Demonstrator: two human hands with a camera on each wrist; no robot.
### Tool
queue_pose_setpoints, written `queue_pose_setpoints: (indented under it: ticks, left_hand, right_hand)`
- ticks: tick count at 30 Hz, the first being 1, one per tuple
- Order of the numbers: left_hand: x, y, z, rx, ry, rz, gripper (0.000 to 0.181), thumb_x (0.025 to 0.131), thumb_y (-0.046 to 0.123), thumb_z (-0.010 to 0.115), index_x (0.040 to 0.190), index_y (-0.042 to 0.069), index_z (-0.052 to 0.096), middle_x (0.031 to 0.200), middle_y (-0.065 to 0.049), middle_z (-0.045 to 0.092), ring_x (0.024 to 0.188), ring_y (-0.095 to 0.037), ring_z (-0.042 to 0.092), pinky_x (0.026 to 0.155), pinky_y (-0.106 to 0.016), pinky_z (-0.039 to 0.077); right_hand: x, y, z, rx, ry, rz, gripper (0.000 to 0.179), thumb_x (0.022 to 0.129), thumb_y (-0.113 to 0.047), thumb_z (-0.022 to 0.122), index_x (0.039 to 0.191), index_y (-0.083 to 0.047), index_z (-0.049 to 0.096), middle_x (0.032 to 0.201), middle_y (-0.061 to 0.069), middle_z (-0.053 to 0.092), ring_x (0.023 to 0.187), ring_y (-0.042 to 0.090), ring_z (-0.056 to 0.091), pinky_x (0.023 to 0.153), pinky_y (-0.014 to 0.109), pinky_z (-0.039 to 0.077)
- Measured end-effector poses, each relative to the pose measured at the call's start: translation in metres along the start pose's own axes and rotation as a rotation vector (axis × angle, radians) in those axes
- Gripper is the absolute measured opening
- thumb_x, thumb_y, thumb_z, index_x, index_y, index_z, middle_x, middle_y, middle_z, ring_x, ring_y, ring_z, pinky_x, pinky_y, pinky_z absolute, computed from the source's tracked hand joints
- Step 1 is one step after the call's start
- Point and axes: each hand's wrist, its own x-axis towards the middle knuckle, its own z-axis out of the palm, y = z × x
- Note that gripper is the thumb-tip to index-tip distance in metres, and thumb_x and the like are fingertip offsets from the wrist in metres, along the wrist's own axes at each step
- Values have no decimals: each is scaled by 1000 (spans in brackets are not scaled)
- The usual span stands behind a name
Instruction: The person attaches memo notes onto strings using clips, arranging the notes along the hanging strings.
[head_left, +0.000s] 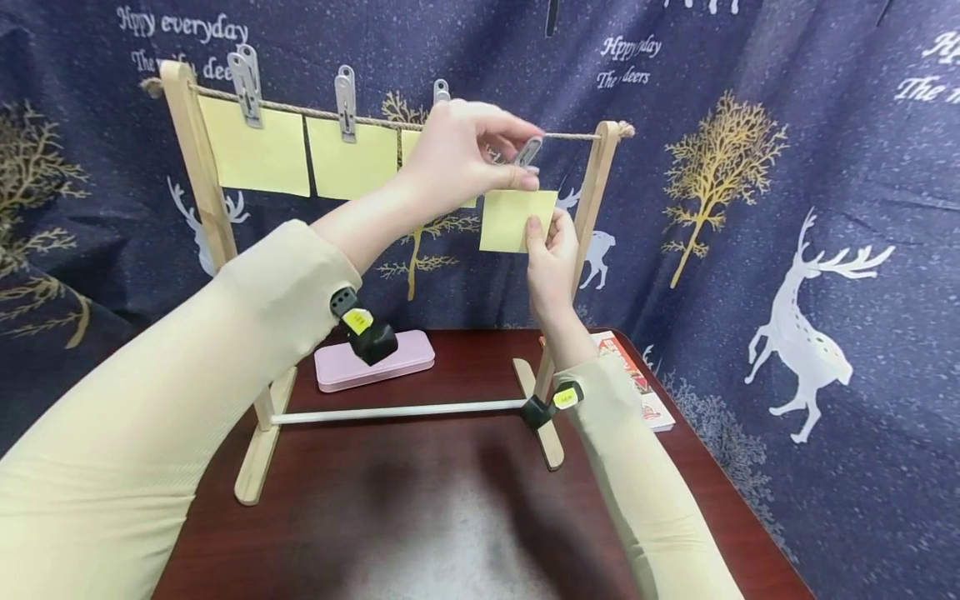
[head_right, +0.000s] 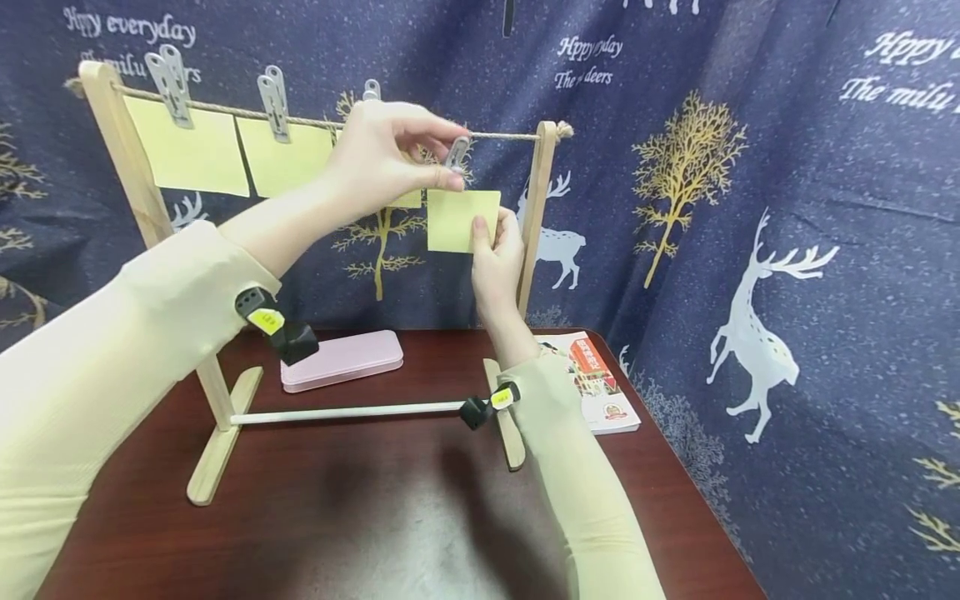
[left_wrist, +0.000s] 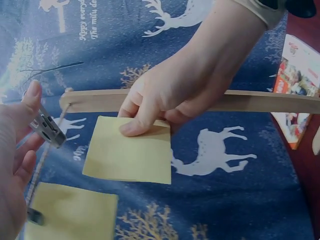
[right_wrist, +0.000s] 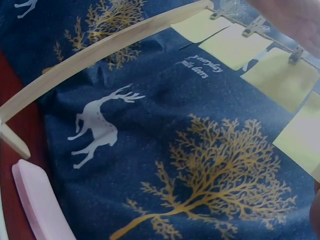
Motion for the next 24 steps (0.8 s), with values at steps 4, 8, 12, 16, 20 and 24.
queue_pose_setpoints:
  ticks: [4,8,12,16,20,24]
  left_hand:
    - [13,8,-5,-2,19,3,43,80,23,82,118,9,71,111,-8,73,93,-14,69,77,-15,48]
    - [22,11,-7,-22,40,-23,41,81,23,81,119,10,71,109,-8,73,92,-13,68,79,-16,48]
    - [31,11,-4,-92,94,-65,41,81,21,82,118,9,71,106,-9,74,89,-11,68,81,-16,49]
    - [36,9,0,-175,177,-121,39,80,19,82,117,8,72,106,-9,74,90,-9,68,85,-16,50]
    - [38,9,5,-244,240,-186,36,80,18,82,114,9,73,105,-8,75,90,-7,69,85,-15,51]
    - [39,12,12,-254,277,-233,31,81,19,81,110,11,75,105,-4,76,91,-4,71,81,-14,52]
  right_hand:
    - [10,-9,3,-26,-11,-17,16,101,-1,44,115,6,48,99,3,58,88,9,61,78,22,49]
    - [20,-15,4,-53,-13,-23,18,101,-2,44,117,6,47,101,3,58,90,9,61,80,23,49]
    - [27,-18,7,-63,-9,-22,19,101,-1,44,118,7,48,101,3,59,89,9,61,80,23,49]
    - [31,-19,10,-58,-10,-19,20,101,-1,45,118,8,48,100,3,59,88,9,62,79,23,50]
    - [33,-20,11,-56,-17,-14,20,102,-2,44,118,7,48,99,3,60,88,9,62,79,23,51]
    - [34,-20,9,-61,-15,-6,18,102,-3,44,117,6,48,99,3,60,89,10,63,79,24,52]
